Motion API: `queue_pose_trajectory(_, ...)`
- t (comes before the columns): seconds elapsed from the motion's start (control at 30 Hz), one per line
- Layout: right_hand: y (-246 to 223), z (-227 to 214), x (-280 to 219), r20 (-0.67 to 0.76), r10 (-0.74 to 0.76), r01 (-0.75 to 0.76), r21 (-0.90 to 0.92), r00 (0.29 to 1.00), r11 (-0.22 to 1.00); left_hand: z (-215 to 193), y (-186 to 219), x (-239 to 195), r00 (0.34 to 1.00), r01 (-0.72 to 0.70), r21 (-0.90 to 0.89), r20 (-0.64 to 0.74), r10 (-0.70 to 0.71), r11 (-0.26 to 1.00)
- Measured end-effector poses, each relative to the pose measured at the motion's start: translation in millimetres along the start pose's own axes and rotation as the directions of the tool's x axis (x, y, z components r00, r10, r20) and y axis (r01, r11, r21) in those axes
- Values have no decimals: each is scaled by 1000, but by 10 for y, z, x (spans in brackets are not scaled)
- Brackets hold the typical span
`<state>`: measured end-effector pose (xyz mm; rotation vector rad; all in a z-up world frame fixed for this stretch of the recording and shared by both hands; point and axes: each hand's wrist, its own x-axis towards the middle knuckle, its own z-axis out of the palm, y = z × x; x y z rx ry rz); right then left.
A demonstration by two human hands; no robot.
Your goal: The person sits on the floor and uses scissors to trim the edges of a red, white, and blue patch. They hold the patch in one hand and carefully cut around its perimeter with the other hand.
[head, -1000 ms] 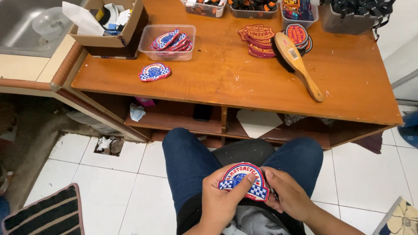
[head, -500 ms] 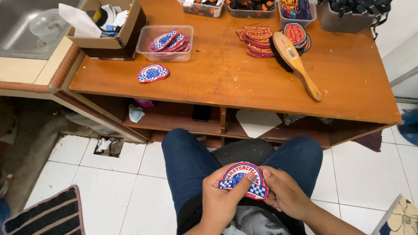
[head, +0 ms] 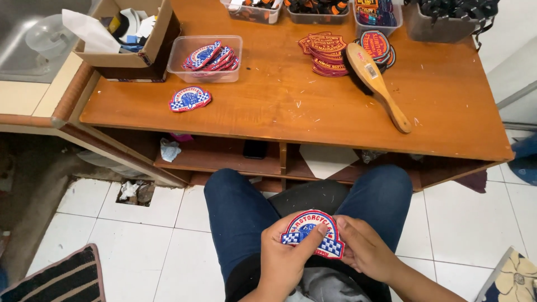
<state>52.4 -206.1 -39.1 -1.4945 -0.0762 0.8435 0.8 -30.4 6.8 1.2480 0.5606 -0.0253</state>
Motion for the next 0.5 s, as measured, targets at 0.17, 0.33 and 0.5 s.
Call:
queue_pose_trajectory(0.17, 17, -23, 28, 39, 13, -15, 52, 999, 999, -32, 11, 35, 1000, -7, 11, 29, 7, 1000)
queue_pose_trajectory(0.33, 67, -69, 18, 59, 46, -49, 50, 997, 998, -39, 40, 21, 999, 25, 14, 38, -25, 1000)
queue_pose_trajectory(0.5, 47, -66, -19, 17, 64, -64, 19, 998, 998, -19, 26, -2, 999, 37, 9, 37, -38, 999)
